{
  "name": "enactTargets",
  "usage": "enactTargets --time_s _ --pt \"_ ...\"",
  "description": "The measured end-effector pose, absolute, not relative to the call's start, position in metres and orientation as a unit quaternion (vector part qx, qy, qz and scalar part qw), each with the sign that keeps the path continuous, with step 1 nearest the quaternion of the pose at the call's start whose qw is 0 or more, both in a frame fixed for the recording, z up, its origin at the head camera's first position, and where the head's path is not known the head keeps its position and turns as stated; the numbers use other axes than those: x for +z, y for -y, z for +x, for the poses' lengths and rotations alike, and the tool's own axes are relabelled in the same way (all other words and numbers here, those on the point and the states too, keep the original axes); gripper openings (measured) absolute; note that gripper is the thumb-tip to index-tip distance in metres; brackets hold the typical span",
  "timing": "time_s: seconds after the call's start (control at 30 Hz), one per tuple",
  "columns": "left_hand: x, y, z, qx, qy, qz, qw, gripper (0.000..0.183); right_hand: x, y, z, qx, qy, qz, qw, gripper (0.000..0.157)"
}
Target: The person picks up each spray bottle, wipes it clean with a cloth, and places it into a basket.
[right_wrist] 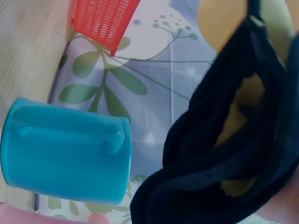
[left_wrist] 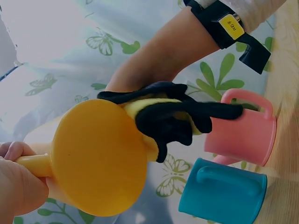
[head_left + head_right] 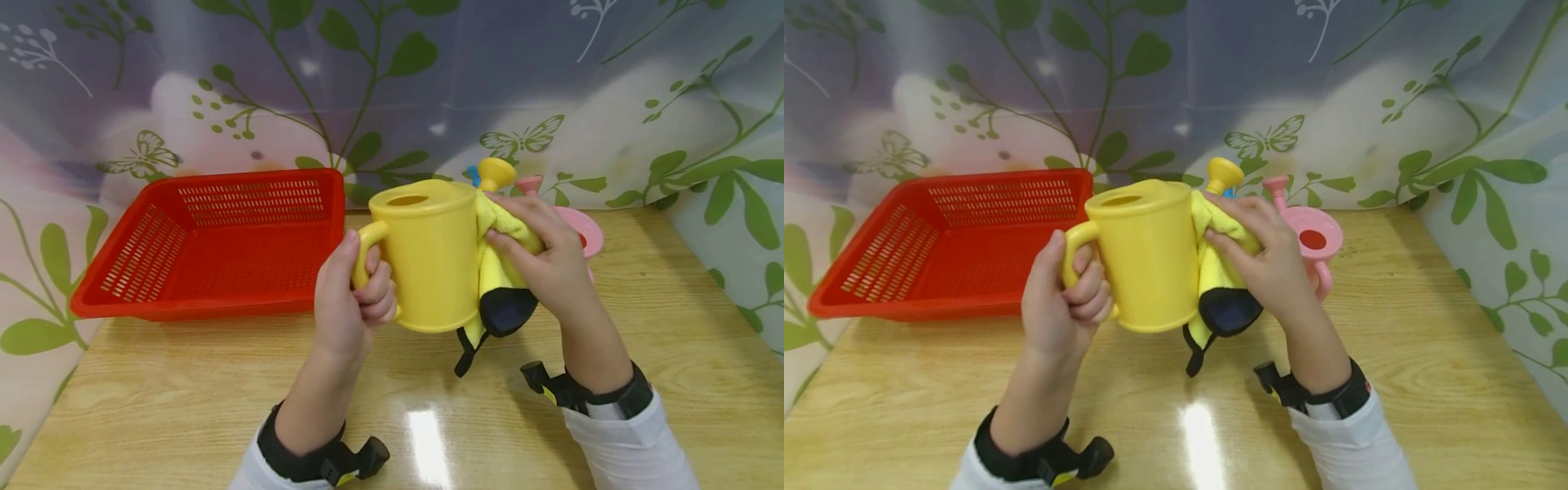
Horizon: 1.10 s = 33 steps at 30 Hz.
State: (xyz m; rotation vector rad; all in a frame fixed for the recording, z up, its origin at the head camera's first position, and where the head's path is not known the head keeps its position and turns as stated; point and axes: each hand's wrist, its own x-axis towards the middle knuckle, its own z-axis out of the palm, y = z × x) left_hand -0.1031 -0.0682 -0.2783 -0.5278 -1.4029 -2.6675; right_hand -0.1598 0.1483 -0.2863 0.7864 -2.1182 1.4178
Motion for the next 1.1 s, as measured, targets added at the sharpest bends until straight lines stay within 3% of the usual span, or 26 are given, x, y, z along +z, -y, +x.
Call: enactTargets --time_s 0.4,1.1 --pt "-0.28 0.061 -0.101 -0.846 0.49 -0.209 -0.001 0.03 -0.281 -0.148 -0.154 0.487 0.784 0.218 0.316 0.036" --pt "-0.279 0.069 -0.104 -0.894 0.412 -0.167 0.061 0.036 -0.286 -0.135 -0.153 0.461 0.789 0.272 0.3 0.042"
